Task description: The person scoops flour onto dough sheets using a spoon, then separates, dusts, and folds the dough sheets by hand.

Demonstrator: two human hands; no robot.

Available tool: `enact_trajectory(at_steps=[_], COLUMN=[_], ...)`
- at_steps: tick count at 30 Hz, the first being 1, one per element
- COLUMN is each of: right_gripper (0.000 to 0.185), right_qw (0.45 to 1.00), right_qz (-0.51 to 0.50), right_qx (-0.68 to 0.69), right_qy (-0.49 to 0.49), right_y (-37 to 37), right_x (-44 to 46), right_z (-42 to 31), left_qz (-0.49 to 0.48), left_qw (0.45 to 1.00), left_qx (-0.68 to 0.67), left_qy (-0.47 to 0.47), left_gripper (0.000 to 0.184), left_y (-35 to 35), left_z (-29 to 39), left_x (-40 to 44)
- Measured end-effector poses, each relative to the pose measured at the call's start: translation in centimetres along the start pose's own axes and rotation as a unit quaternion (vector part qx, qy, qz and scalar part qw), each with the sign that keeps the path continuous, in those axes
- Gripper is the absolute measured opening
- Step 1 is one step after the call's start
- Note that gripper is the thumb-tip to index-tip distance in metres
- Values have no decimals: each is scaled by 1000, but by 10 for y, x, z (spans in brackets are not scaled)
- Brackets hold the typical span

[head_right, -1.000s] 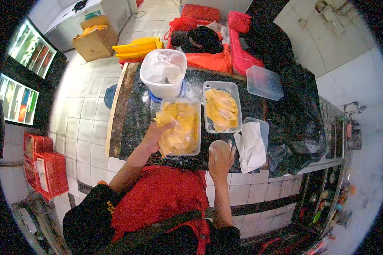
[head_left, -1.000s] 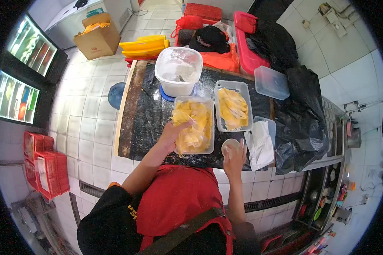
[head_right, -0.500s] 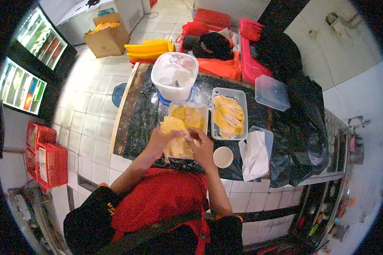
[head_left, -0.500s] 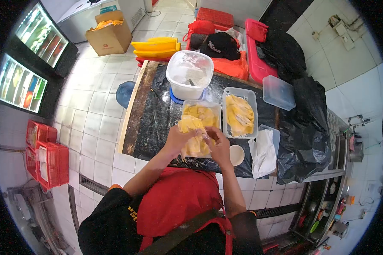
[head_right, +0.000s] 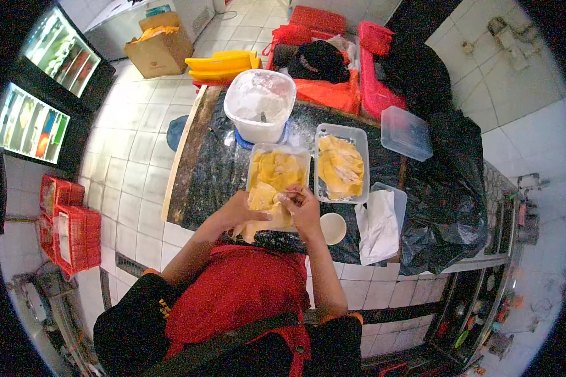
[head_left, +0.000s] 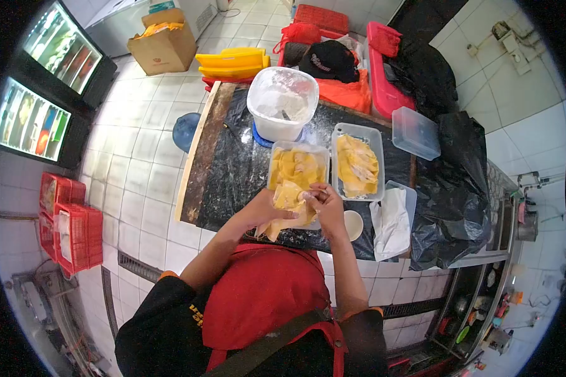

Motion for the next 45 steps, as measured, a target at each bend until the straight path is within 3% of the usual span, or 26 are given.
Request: enact_trajectory(at_steps=[2,4,6,7,8,9,11,12,14,15,17,18,19,20,21,24,27,32,34,35,36,38,45], right_gripper=[30,31,31,31,32,32,34,34,35,35,31,41,41,49,59,72,71,68,66,60,54,52,50], right_qw=[1000,995,988,976,959,960,944,943,833,832,808,866,867,946,973,980,984,991,991,989,980,979,982], right_qz=[-4,-16,-61,-103,-92,-91,-76,-80,13,8,96,48,49,-67,-177,-152,-140,-104,-96,-37,21,53,64], right_qx=[3,-40,-102,-162,-246,-246,-286,-287,-440,-440,-401,-348,-347,-186,-14,-25,72,43,27,17,7,4,-71], right_qy=[-7,89,97,104,102,103,148,148,335,337,421,355,354,259,151,126,80,75,92,145,199,195,166], right_y=[4,6,1,-4,-7,-10,-16,-20,-26,-32,-42,-48,-55,-66,-76,-74,-65,-53,-49,-43,-36,-28,-14], right_x=[16,38,58,65,74,73,71,69,53,47,19,12,1,-3,-9,-19,-16,-17,-15,-15,-15,-16,-19], right_z=[-2,-12,-19,-20,-13,-9,-7,-5,-14,-17,-45,-43,-49,-48,-47,-60,-56,-54,-48,-48,-50,-44,-32], left_qz=[-14,-27,-19,-20,16,52,72,76,40,46,76,34,33,43,49,48,58,48,87,86,82,98,96], left_qw=[999,996,997,997,987,966,956,945,935,934,907,889,890,884,877,897,914,906,955,955,961,966,966], left_qx=[42,84,-48,-47,-147,-245,-278,-317,-340,-340,-389,-426,-426,-433,-440,-392,-357,-382,-237,-239,-249,-237,-240], left_qy=[2,4,59,59,63,66,63,14,-97,-99,-145,-161,-160,-172,-184,-197,-185,-178,-153,-154,-94,-24,-4], left_gripper=[42,44,34,34,35,36,41,45,52,52,53,57,57,56,55,61,63,66,63,63,57,41,37], left_y=[6,11,18,25,37,43,49,53,57,56,50,47,42,39,37,31,25,11,8,6,3,0,-5], left_z=[-3,-3,-8,-19,-38,-35,-25,-19,-6,0,20,25,27,30,32,42,42,35,28,26,20,8,8], left_x=[-5,-15,-29,-34,-36,-39,-45,-44,-47,-47,-42,-37,-32,-26,-21,-11,-5,6,10,11,14,13,12])
Point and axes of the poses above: each hand's wrist, its own x-axis towards the middle knuckle, its own y-axis out of the back of the hand, z = x × y, the point moved 5 cm from there along x, towards the middle knuckle, and after that the axes turned 3 degrees about x, right-handed, at the moved point
